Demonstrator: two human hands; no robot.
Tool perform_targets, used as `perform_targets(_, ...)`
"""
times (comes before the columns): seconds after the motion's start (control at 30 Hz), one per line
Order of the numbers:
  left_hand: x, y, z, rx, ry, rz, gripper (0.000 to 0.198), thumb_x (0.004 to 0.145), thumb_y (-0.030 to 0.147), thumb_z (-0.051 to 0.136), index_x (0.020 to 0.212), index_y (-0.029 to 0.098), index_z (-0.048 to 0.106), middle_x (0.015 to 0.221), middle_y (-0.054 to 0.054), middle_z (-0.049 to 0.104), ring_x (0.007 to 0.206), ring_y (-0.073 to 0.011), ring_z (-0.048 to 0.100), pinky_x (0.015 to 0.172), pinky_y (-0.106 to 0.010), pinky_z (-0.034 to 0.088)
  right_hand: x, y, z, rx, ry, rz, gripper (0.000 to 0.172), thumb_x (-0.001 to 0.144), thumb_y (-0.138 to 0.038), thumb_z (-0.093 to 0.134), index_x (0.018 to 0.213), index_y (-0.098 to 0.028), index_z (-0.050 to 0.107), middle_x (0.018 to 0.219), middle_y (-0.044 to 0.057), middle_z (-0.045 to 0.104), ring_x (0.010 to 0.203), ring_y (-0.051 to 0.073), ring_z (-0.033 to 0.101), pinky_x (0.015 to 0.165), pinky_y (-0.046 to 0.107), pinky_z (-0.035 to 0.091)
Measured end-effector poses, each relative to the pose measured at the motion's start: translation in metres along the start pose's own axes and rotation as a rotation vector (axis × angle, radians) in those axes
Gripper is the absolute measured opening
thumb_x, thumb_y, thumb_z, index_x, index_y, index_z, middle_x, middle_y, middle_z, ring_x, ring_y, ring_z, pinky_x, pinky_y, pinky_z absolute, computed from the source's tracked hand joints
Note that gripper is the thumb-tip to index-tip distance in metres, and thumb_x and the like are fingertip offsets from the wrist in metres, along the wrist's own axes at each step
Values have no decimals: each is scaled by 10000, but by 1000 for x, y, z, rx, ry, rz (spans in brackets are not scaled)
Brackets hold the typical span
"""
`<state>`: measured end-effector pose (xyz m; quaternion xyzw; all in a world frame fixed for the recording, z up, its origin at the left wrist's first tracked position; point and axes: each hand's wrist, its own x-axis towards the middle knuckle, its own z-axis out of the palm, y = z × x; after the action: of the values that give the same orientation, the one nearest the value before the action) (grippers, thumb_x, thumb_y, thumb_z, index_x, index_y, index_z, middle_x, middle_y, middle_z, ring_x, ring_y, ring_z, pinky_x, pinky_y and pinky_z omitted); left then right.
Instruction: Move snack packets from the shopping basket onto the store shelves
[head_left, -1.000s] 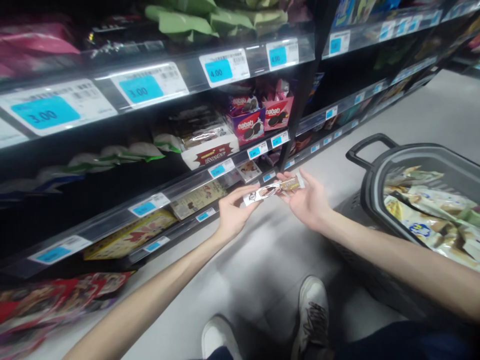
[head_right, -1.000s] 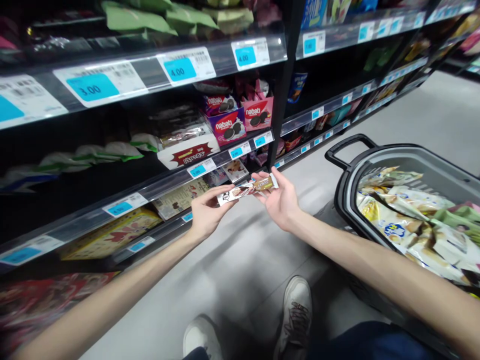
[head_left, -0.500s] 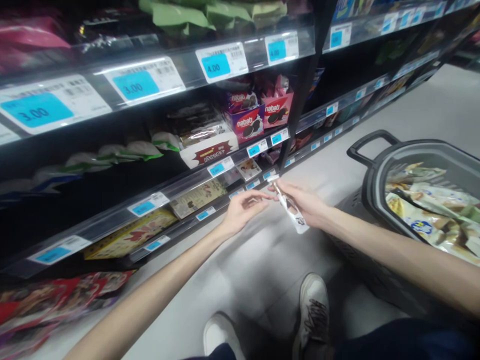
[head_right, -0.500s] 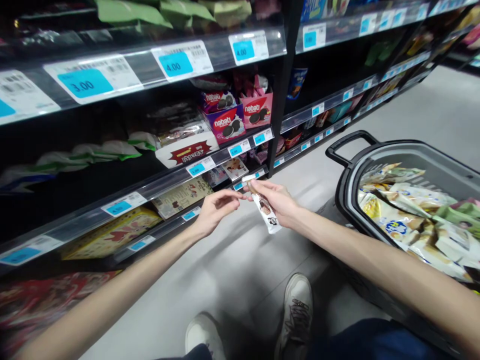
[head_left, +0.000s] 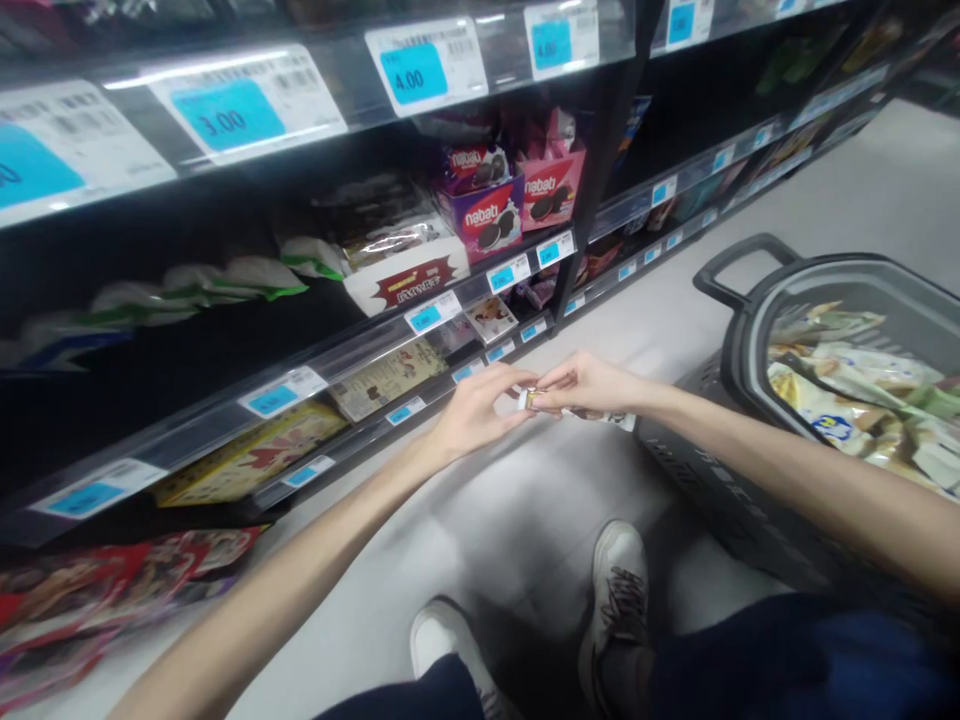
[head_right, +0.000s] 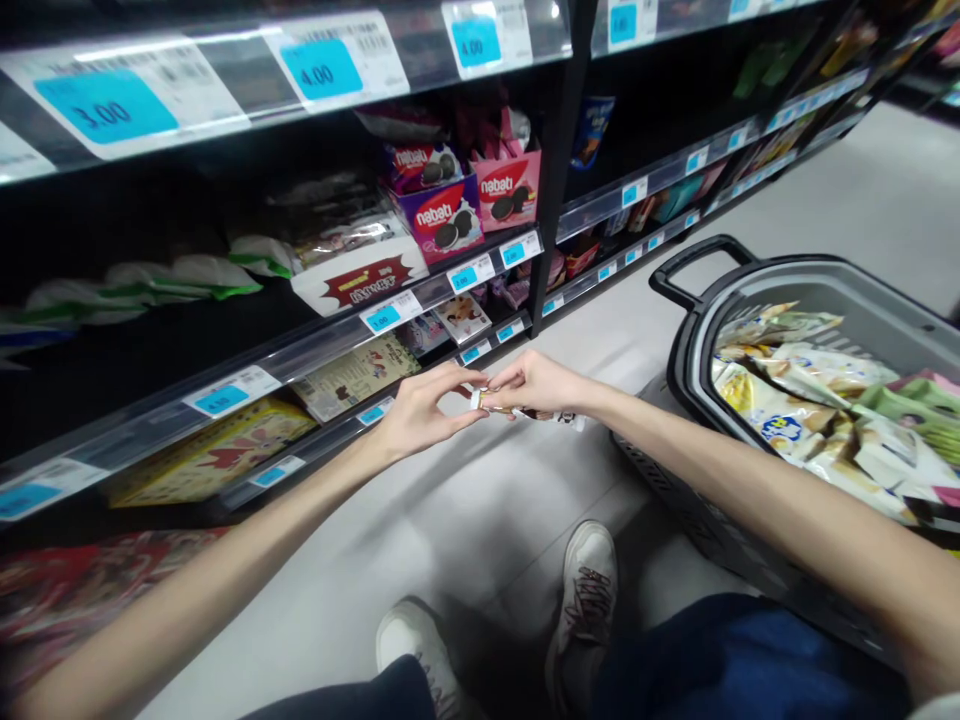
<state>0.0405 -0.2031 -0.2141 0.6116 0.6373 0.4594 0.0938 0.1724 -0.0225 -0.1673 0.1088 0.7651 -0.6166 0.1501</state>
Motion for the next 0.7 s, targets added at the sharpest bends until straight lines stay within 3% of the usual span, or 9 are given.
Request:
perform_targets(0.13,-3,-2,2,22,-60,16,266,872,290,655,1107,172,698,1008,-99,739,848,-183,696,807,-315,572,4,7,-2,-12,-55,20,386,795,-525,737,932,-168,789,585,-22,578,393,33,326,354,196,235)
perform_targets(0.37,-2,-5,8,-24,-72,-59,242,761,203,679,995,174,729,908,-66,718,775,-163,677,740,-286,586,6,4,-2,-35,-81,85,356,780,-490,759,887,-153,794,548,-33,549,374,25,303,352,205,202)
perform_targets(0.7,-7,-8,-9,6,-108,-138,227,733,200,713,952,186,774,843,-46,729,707,-147,675,676,-249,565,17,-5,4,8,-159,91,336,782,-488,763,861,-163,792,595,-13,610,383,30,376,356,194,237)
